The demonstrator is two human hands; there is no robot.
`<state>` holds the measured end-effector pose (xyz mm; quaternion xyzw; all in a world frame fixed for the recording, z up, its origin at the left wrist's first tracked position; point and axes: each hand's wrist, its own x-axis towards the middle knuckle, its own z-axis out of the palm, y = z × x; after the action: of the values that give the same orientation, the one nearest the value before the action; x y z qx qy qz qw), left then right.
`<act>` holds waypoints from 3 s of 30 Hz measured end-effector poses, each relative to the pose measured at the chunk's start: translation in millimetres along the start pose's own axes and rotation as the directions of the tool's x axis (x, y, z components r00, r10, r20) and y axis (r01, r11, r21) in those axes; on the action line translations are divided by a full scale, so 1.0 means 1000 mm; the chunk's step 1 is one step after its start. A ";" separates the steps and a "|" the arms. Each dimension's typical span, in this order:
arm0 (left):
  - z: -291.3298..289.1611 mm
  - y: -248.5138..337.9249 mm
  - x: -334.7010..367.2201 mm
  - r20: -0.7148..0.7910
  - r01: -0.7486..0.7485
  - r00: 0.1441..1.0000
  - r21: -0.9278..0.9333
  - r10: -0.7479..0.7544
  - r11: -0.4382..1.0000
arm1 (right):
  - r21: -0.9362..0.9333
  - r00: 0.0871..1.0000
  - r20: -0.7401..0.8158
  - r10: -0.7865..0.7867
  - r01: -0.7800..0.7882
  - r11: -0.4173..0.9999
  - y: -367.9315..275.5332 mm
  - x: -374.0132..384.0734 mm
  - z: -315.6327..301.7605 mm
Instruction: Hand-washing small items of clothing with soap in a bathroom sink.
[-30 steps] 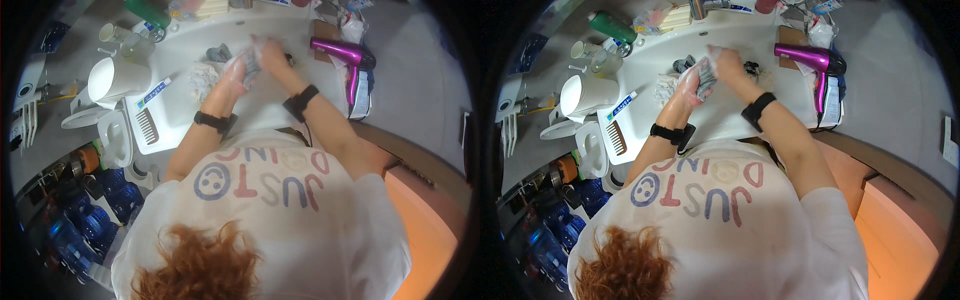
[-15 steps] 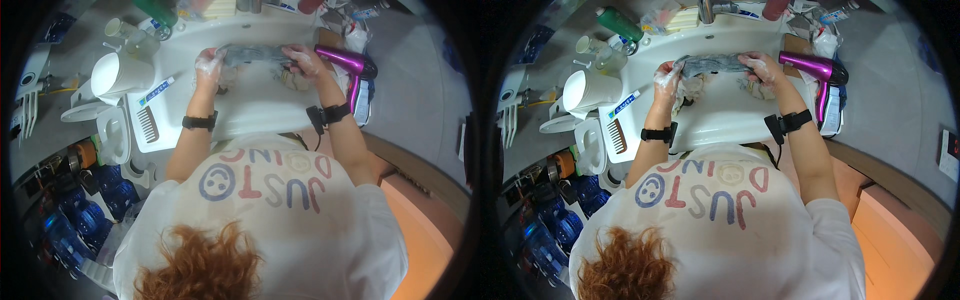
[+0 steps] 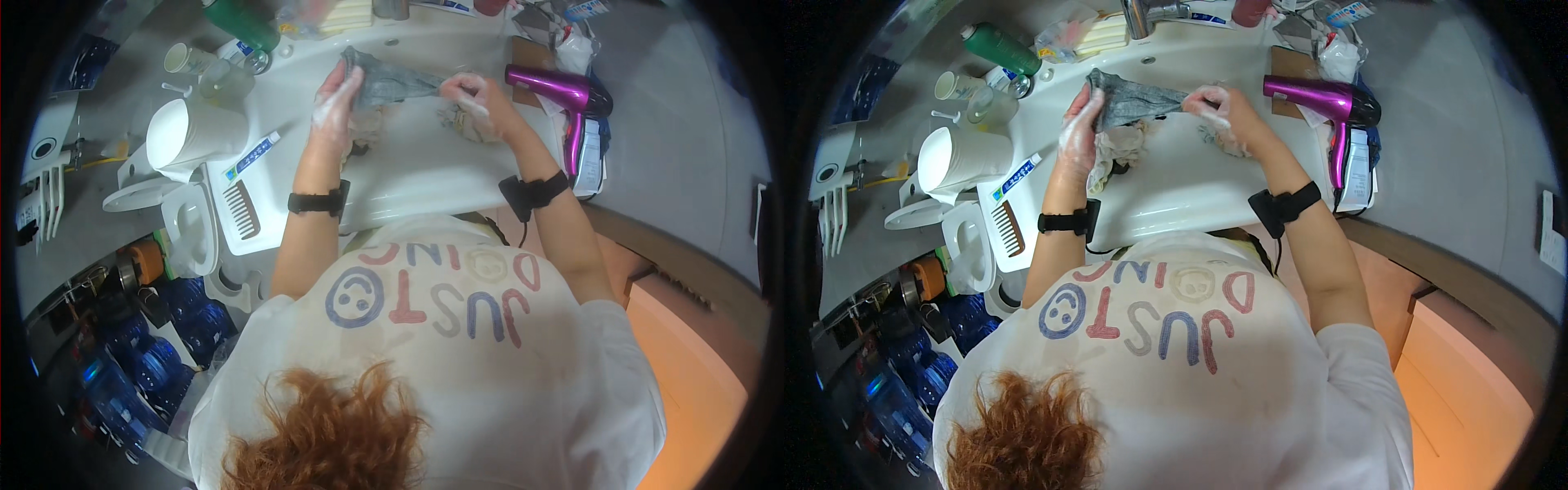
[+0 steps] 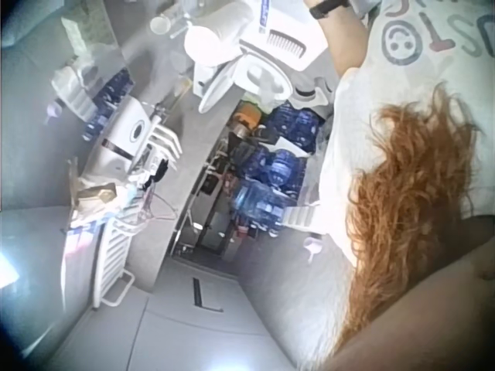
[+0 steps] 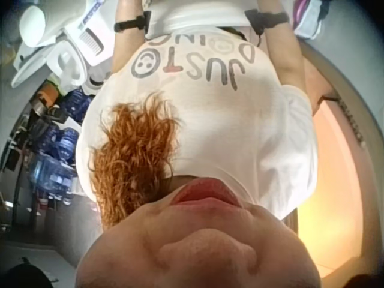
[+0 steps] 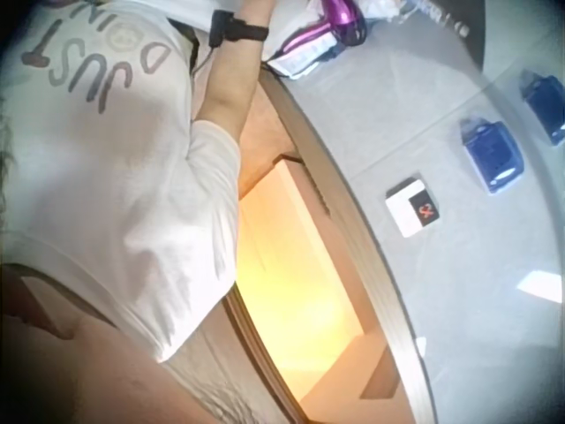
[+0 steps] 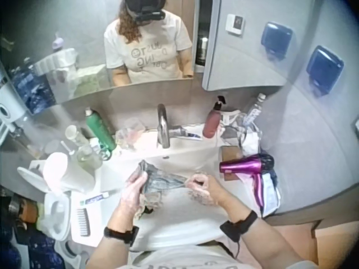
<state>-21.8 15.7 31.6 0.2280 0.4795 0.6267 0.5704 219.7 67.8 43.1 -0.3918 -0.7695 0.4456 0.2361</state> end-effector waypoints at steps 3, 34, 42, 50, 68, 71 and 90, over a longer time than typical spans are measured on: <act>-0.001 -0.015 0.003 0.019 -0.097 0.995 0.488 0.100 0.867 | 0.348 0.907 0.118 0.403 -0.418 0.839 -0.003 0.002 -0.006; 0.053 -0.054 -0.011 0.123 0.508 0.852 -0.435 -0.509 0.743 | -0.522 0.986 -0.142 -0.084 -0.002 0.853 -0.047 0.025 0.065; 0.018 -0.086 -0.013 0.263 0.525 0.851 -0.404 -0.454 0.749 | -0.541 1.000 0.004 -0.017 0.016 0.841 -0.037 -0.004 0.101; -0.011 -0.134 0.005 0.328 0.383 0.924 -0.782 -0.197 0.493 | -0.516 0.986 0.033 -0.163 0.156 0.842 -0.058 0.002 0.096; 0.041 -0.015 -0.029 0.105 0.314 0.948 -0.125 -0.302 0.941 | 0.415 0.931 0.297 0.211 -0.325 0.850 -0.015 0.000 0.004; 0.043 -0.007 -0.032 0.071 0.361 0.932 -0.090 -0.355 0.928 | 0.450 0.935 0.213 0.284 -0.351 0.821 0.005 -0.004 0.011; 0.062 -0.057 -0.017 -0.021 0.414 0.901 -0.253 -0.433 0.874 | -0.519 0.958 -0.197 0.209 -0.283 0.806 0.000 0.047 0.059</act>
<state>61.9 14.4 14.3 0.0220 0.4591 0.5488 0.6983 149.9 76.5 14.8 -0.5673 -0.7893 0.2099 0.1054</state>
